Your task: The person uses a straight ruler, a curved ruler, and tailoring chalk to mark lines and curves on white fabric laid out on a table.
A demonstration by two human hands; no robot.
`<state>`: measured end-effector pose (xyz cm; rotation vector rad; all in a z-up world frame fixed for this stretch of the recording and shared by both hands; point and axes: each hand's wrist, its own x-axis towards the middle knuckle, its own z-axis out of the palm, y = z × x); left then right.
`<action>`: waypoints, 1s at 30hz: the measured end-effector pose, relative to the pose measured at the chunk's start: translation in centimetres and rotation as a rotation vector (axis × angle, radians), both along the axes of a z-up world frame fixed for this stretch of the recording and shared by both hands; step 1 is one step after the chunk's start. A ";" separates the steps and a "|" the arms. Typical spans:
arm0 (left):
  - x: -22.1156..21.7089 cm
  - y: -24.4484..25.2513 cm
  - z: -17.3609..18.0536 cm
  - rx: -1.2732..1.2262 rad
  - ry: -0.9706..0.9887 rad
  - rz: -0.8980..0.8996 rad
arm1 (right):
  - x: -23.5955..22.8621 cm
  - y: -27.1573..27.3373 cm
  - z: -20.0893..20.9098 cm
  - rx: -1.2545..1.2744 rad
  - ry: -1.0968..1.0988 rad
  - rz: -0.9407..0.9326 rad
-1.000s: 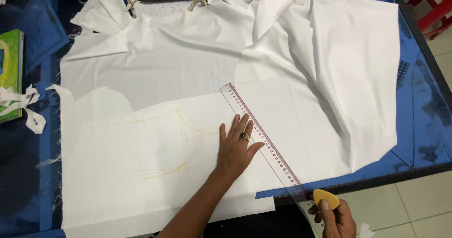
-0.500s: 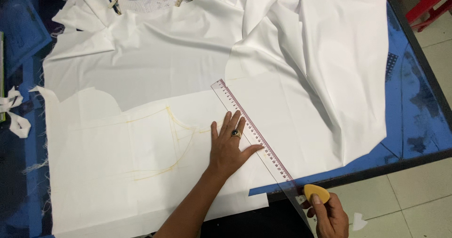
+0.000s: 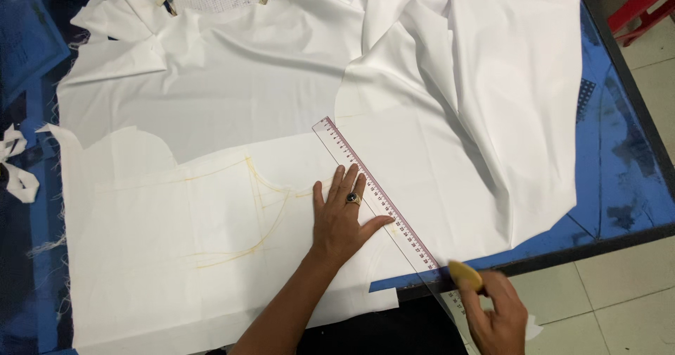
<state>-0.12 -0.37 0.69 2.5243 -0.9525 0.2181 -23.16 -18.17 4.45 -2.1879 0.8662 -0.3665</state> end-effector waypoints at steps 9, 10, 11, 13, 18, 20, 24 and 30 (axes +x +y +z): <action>-0.1 -0.5 0.7 0.160 0.101 0.023 | 10.1 -0.6 0.8 0.170 0.155 0.217; -0.1 -0.4 0.8 0.159 0.099 0.022 | 10.2 -0.7 0.5 0.135 0.142 0.251; -0.1 -0.4 0.8 0.159 0.098 0.021 | 10.3 -0.8 0.3 0.100 0.129 0.285; 0.0 -0.4 1.2 0.154 0.089 0.018 | 10.3 -0.8 -0.3 0.063 0.086 0.300; 0.1 -0.4 0.6 0.082 0.115 0.036 | 11.4 -1.3 -2.2 -0.036 0.032 0.382; 0.2 -0.4 1.1 0.222 0.199 0.018 | 12.9 -0.8 -1.0 0.013 0.072 0.357; 0.5 -0.1 2.7 0.076 0.379 -0.024 | 17.9 0.5 0.6 -0.068 -0.013 0.416; 0.4 0.0 2.8 0.057 0.336 -0.029 | 25.2 0.7 0.1 -0.072 -0.020 0.548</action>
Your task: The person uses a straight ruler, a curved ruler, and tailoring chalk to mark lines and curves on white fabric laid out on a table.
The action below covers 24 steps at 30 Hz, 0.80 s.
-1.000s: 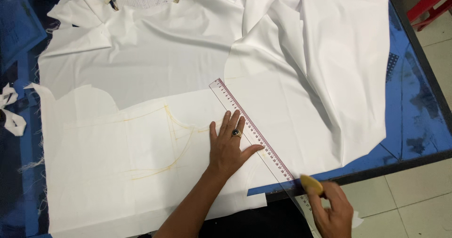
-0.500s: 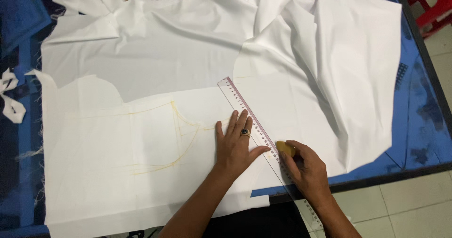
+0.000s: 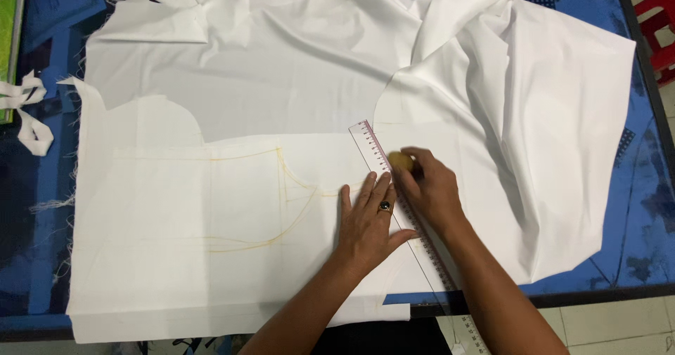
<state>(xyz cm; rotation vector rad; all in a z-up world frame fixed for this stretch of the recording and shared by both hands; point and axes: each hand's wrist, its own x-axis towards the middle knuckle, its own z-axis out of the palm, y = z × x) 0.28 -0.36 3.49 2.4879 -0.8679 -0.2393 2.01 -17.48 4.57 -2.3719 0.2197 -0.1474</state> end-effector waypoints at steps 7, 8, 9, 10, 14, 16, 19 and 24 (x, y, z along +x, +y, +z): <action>0.2 0.1 0.2 0.016 0.066 -0.022 | -5.3 -1.6 2.5 -0.076 0.254 0.017; 0.3 0.1 0.3 0.026 0.076 -0.031 | -7.1 -2.1 3.1 -0.083 0.332 0.005; 0.2 0.0 -0.5 0.025 0.076 -0.040 | -9.6 -3.1 2.0 -0.083 0.333 -0.005; 0.0 -0.1 -1.3 0.034 -0.084 0.005 | -12.1 -4.2 0.9 -0.091 0.376 0.004; 0.0 -0.3 -1.6 0.106 -0.242 0.024 | -19.2 -5.2 2.8 0.025 0.582 -0.138; 0.0 -0.4 -1.9 0.120 -0.220 0.012 | -22.2 -6.1 3.2 0.092 0.668 -0.274; 0.0 -0.2 -2.0 0.098 -0.257 -0.002 | -24.8 -4.9 4.2 0.343 0.623 -0.648; 0.8 0.3 -2.2 -0.019 -0.400 -0.022 | -31.7 -3.5 -5.3 0.601 0.279 -0.675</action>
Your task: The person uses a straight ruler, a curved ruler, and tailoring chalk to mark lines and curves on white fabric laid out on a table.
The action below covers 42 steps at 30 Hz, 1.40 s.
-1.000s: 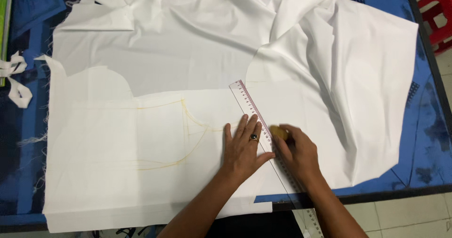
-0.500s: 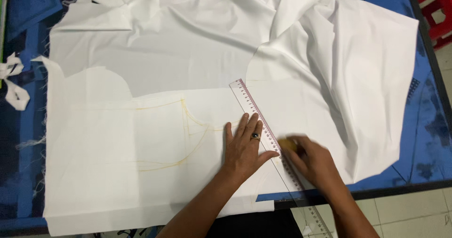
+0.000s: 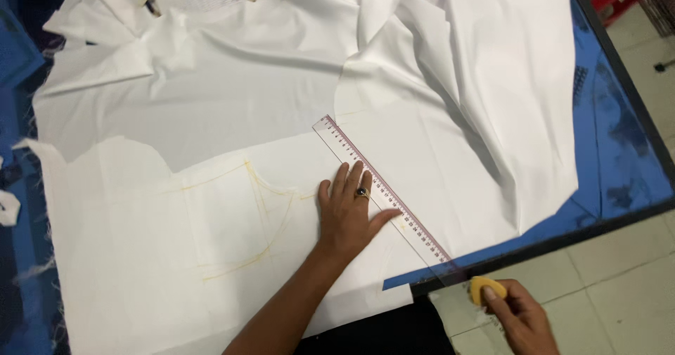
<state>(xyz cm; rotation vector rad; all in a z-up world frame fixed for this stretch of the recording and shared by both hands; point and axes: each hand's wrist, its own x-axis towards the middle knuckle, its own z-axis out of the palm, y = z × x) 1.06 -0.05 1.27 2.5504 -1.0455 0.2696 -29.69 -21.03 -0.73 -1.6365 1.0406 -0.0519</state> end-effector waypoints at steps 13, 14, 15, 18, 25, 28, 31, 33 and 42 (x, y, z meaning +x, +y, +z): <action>-1.5 4.3 1.0 -0.227 0.190 -0.381 | 2.6 16.3 4.0 0.283 0.036 -0.615; -1.6 4.1 0.6 -0.187 0.215 -0.411 | 2.9 16.5 4.7 0.325 0.035 -0.688; -1.7 3.8 0.2 -0.186 0.217 -0.418 | 2.5 16.2 4.5 0.325 0.035 -0.696; -2.1 3.0 -0.5 -0.135 0.142 -0.391 | 1.7 15.2 4.5 0.325 0.041 -0.633; -2.3 2.6 -0.6 -0.131 0.081 -0.367 | 2.7 13.9 6.1 0.324 0.124 -0.547; -2.3 2.5 -0.7 -0.112 0.053 -0.361 | 4.1 12.7 8.0 0.176 0.265 -0.436; -2.5 2.6 -0.9 -0.108 0.069 -0.357 | 6.3 10.8 9.3 -0.023 0.287 -0.290; -2.5 2.6 -1.0 -0.117 0.084 -0.356 | 8.5 9.4 8.6 -0.106 0.261 -0.219; -2.7 2.4 -1.3 -0.135 0.171 -0.354 | 19.4 8.1 8.5 -0.308 -0.060 0.053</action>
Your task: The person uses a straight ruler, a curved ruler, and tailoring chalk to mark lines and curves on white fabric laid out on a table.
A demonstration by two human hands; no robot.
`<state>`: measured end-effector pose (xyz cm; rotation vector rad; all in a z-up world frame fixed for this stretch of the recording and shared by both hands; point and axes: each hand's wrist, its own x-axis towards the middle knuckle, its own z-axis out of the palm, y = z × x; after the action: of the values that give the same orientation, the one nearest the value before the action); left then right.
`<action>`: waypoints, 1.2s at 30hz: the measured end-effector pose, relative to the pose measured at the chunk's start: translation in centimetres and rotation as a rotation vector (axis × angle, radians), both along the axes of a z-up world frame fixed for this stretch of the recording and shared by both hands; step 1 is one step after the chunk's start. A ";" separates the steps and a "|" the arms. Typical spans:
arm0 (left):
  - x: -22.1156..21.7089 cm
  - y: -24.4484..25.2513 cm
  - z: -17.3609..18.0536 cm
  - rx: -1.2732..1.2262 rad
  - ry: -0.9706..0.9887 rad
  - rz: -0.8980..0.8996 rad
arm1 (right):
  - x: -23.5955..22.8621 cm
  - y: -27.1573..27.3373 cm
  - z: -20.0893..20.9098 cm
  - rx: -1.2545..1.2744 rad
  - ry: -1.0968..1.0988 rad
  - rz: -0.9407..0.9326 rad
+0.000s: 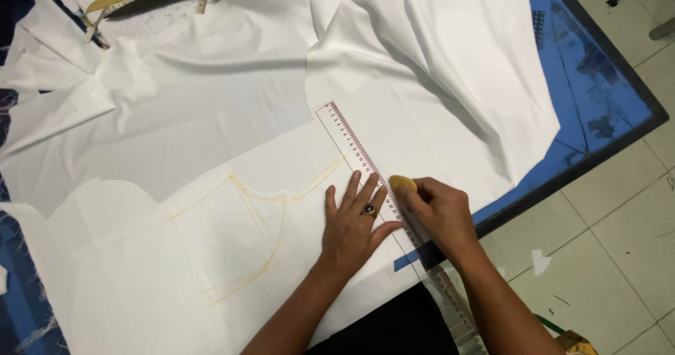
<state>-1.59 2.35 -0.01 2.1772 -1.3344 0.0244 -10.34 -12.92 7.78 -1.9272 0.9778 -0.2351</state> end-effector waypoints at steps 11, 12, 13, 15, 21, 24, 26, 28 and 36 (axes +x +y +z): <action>0.0 0.1 0.0 0.011 0.026 0.017 | -2.9 0.5 3.1 -0.004 0.218 0.157; 0.0 0.0 0.2 0.011 0.028 0.016 | -4.7 0.1 2.5 -0.004 0.219 0.156; 0.1 0.0 0.3 0.008 -0.029 0.026 | -6.4 -0.2 1.9 -0.047 0.287 0.232; 0.1 0.0 0.4 0.003 -0.088 0.038 | -9.6 -0.5 1.4 -0.092 0.351 0.310; 0.4 -0.1 0.8 0.036 -0.106 0.035 | -16.0 1.9 -0.1 0.376 0.449 -0.146; 0.9 -0.3 0.6 0.096 -0.051 0.016 | -16.4 5.0 -2.0 0.772 0.215 -0.533; 1.5 0.1 1.3 -0.016 0.037 -0.041 | -18.6 6.3 -5.1 0.525 0.075 -0.554; 2.5 2.7 1.8 -0.029 -0.028 0.050 | -20.4 5.4 -6.5 0.405 -0.018 -0.531; 3.7 15.3 2.5 0.574 0.259 0.560 | -20.1 1.6 -1.9 0.102 -0.277 -0.576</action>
<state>2.15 17.66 2.45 2.8494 -0.5939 -0.4588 -30.43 -11.35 5.85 -1.4347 1.3037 -0.7459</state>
